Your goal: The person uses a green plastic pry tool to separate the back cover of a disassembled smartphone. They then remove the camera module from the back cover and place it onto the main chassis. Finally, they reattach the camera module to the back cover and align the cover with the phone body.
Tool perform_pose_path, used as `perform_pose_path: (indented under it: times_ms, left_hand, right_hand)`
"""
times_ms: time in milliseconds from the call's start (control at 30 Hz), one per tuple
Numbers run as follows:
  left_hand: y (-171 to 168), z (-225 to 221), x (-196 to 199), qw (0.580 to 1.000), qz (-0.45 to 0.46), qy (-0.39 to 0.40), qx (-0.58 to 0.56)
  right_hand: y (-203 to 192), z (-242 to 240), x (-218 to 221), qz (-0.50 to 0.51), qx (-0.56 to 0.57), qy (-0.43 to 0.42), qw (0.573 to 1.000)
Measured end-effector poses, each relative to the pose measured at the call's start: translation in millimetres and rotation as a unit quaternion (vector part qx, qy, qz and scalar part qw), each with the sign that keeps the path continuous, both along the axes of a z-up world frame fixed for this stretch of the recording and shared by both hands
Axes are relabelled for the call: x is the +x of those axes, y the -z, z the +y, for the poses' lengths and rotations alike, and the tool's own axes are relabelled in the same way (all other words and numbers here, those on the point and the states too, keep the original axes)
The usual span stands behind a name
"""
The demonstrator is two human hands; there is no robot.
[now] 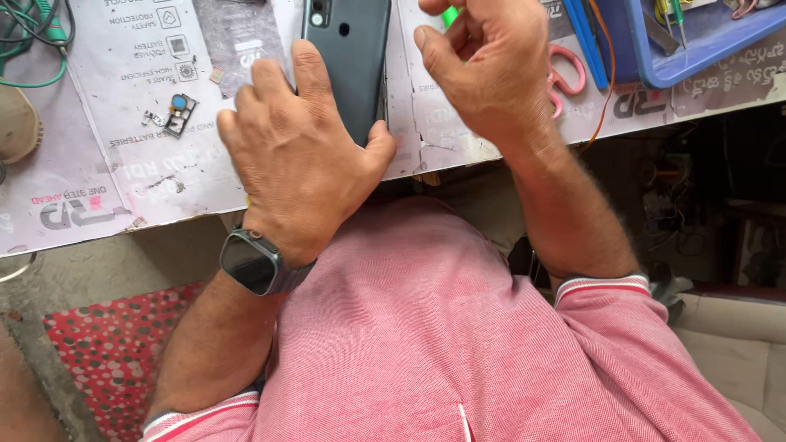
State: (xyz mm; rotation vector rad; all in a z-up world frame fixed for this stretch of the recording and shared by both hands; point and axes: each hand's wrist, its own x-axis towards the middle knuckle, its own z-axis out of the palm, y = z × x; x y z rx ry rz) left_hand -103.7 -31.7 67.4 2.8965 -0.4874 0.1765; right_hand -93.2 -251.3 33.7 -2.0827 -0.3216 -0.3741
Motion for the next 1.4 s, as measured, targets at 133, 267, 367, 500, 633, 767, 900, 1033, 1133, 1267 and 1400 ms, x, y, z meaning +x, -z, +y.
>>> perform_pose_path:
  times_ms: [133, 267, 367, 500, 633, 767, 900, 1033, 1133, 1267, 1400]
  left_hand:
    - [9, -10, 0, 1.000, 0.011, -0.001, 0.025]
    - [13, -15, 0, 0.999, 0.030, -0.002, 0.031]
    - [15, -19, -1, 0.999, 0.011, 0.011, 0.045]
    - [13, -17, 1, 0.999, 0.041, 0.014, 0.026]
    - [10, -7, -2, 0.999, 0.031, 0.026, -0.001]
    - [5, 13, -10, 0.995, 0.018, 0.052, -0.085]
    - [2, 33, -11, 0.986, 0.042, 0.105, -0.122]
    - [8, 46, -8, 0.978, 0.048, 0.153, -0.134]
    - [14, 56, -2, 0.970, 0.065, 0.172, -0.157]
    - [21, 62, 3, 0.961, 0.058, 0.185, -0.195]
    - [28, 65, 7, 0.957, 0.064, 0.190, -0.212]
  right_hand:
    - [11, 4, -5, -0.063, -0.007, 0.034, 0.997]
    - [18, 5, -4, -0.135, -0.008, 0.016, 0.991]
    - [18, 5, -6, -0.157, -0.003, 0.006, 0.988]
    - [17, 4, -6, -0.168, 0.003, -0.001, 0.986]
    - [15, 5, -6, -0.161, -0.005, 0.008, 0.987]
    - [6, 4, -5, -0.139, -0.048, -0.014, 0.989]
    - [-14, -3, 7, -0.088, -0.160, -0.097, 0.978]
    - [-22, -1, 25, 0.010, -0.271, -0.153, 0.950]
    - [-24, 0, 37, 0.042, -0.292, -0.192, 0.936]
    - [-28, 3, 44, 0.064, -0.304, -0.194, 0.930]
    - [-33, 4, 47, 0.060, -0.305, -0.190, 0.931]
